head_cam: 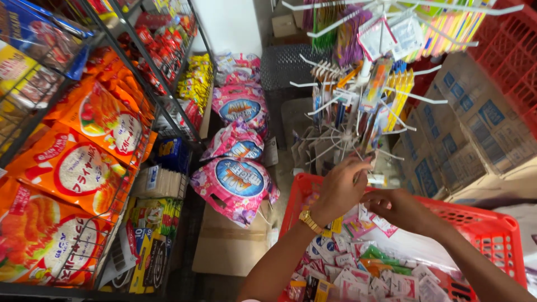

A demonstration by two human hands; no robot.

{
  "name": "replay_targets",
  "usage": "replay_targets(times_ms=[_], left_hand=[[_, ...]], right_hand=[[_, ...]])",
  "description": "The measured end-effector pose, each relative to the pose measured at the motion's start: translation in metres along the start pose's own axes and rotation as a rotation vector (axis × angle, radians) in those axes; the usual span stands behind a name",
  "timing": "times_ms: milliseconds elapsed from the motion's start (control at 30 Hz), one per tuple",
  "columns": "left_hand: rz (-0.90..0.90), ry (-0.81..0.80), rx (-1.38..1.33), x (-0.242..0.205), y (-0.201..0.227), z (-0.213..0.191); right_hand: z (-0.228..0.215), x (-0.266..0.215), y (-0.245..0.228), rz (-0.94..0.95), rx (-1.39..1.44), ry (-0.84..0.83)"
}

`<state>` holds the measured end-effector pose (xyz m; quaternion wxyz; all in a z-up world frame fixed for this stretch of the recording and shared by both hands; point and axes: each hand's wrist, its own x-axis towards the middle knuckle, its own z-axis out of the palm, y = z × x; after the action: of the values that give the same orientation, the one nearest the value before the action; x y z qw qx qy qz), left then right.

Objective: The person stocks a rotating display rack with shampoo and conditioner sachets.

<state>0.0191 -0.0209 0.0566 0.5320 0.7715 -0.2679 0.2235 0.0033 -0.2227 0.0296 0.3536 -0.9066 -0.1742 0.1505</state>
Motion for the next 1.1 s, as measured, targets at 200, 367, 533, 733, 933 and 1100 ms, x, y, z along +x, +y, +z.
replay_targets(times_ms=[200,367,533,733,933,1100], left_hand=[[-0.316,-0.550,0.174,-0.036,-0.020,0.006],[-0.293,-0.758,0.119,-0.064,-0.036,0.001],[-0.384,-0.791,-0.172,-0.080,-0.047,-0.010],[-0.371,-0.860,-0.001,-0.096,-0.071,-0.011],[-0.329,-0.932,0.004,-0.115,-0.076,0.015],[-0.306,-0.956,0.315,-0.124,-0.071,0.031]], right_hand=[[0.019,-0.023,-0.007,0.022,-0.326,-0.302],[0.037,-0.037,0.004,0.076,-0.426,-0.393],[0.050,-0.041,0.009,0.084,-0.286,-0.206],[0.058,-0.038,0.028,0.067,-0.285,-0.234],[0.062,-0.036,0.028,0.006,-0.366,-0.193],[0.063,-0.034,0.026,0.064,-0.466,-0.310]])
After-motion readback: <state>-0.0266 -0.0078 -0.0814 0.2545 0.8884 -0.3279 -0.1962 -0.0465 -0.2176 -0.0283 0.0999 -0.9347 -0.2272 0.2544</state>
